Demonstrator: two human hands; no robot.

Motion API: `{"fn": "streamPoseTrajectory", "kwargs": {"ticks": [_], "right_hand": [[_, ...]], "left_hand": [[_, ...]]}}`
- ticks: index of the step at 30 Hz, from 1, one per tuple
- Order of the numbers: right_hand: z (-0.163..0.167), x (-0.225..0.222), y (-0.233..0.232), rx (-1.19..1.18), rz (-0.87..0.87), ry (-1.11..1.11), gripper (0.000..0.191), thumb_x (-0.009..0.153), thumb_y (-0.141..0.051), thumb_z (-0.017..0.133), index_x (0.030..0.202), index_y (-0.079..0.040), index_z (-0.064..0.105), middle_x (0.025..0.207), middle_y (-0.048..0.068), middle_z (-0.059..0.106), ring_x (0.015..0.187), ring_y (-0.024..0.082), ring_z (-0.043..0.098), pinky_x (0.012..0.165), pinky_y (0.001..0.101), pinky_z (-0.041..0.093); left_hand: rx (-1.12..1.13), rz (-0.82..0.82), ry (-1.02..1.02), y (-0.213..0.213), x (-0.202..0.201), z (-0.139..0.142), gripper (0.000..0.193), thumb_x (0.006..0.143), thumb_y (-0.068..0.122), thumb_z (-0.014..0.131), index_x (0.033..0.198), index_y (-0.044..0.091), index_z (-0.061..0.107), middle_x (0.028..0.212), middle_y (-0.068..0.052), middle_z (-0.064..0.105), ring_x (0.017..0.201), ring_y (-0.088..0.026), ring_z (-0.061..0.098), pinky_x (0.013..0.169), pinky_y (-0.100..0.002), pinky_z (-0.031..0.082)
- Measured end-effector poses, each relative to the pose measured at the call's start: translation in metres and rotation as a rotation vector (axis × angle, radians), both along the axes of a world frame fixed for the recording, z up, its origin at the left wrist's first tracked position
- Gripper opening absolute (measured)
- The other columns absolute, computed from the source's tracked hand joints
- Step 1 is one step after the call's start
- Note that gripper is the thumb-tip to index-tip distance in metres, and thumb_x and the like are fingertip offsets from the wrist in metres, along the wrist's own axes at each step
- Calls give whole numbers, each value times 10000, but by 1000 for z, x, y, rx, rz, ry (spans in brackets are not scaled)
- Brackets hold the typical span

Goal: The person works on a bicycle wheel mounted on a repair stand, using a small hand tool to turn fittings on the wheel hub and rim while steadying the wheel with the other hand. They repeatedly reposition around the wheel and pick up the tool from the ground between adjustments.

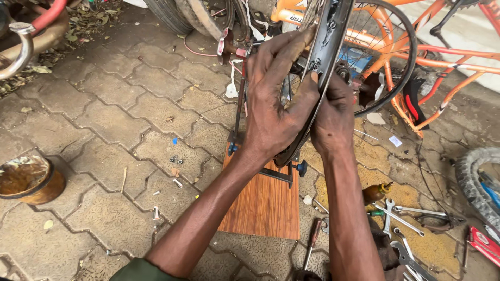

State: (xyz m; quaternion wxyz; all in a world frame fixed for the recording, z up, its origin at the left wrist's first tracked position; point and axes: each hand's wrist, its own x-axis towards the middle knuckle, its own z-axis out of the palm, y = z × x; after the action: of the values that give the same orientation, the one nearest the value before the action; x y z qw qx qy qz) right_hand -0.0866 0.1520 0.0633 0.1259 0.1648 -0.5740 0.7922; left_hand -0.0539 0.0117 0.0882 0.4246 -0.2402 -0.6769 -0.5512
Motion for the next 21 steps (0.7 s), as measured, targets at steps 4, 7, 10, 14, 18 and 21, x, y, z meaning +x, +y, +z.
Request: {"fn": "streamPoseTrajectory", "kwargs": {"ticks": [4, 7, 10, 14, 18, 21], "right_hand": [[-3, -16, 8, 35, 6, 45, 225, 1034, -149, 668, 1235, -47, 669, 1034, -18, 676, 885, 60, 580, 755, 210, 509], [-5, -33, -2, -55, -205, -31, 284, 928, -88, 728, 1194, -99, 631, 969, -15, 663, 816, 84, 627, 694, 237, 559], [-5, -31, -1, -30, -94, 91, 189, 1037, -80, 702, 1208, -2, 677, 1025, 48, 665, 861, 118, 612, 728, 267, 546], [10, -18, 13, -36, 292, 68, 361, 907, 15, 760, 1248, -33, 653, 1066, 45, 684, 879, 114, 638, 736, 247, 542], [33, -12, -2, 91, 25, 11, 241, 943, -33, 691, 1182, -42, 666, 1032, 50, 725, 840, 122, 679, 719, 257, 588], [47, 1, -16, 386, -288, 328, 249, 958, -36, 781, 1190, -36, 691, 1056, 31, 680, 930, 127, 665, 818, 271, 594]], "left_hand": [[63, -30, -20, 3, -4, -4, 490, 981, 172, 702, 1448, 92, 578, 1441, -81, 559, 1329, -207, 522, 1175, -359, 421], [146, -114, -59, 4, -5, -3, 495, 966, 190, 705, 1439, 91, 598, 1442, -98, 539, 1345, -227, 536, 1158, -346, 501], [212, -164, -60, 2, -6, 3, 489, 965, 195, 717, 1433, 93, 622, 1411, -76, 562, 1284, -197, 586, 1127, -318, 540], [271, -203, -98, 4, 1, 9, 410, 996, 167, 748, 1382, 71, 651, 1357, -74, 601, 1175, -173, 585, 1060, -301, 507], [488, -404, -202, 5, 1, 9, 524, 945, 292, 718, 1400, 122, 522, 1305, -26, 559, 1199, -149, 610, 1060, -327, 525], [622, -570, -545, 5, -15, 5, 642, 992, 551, 448, 1324, 56, 685, 1162, -140, 661, 1031, -249, 533, 1059, -431, 460]]}}
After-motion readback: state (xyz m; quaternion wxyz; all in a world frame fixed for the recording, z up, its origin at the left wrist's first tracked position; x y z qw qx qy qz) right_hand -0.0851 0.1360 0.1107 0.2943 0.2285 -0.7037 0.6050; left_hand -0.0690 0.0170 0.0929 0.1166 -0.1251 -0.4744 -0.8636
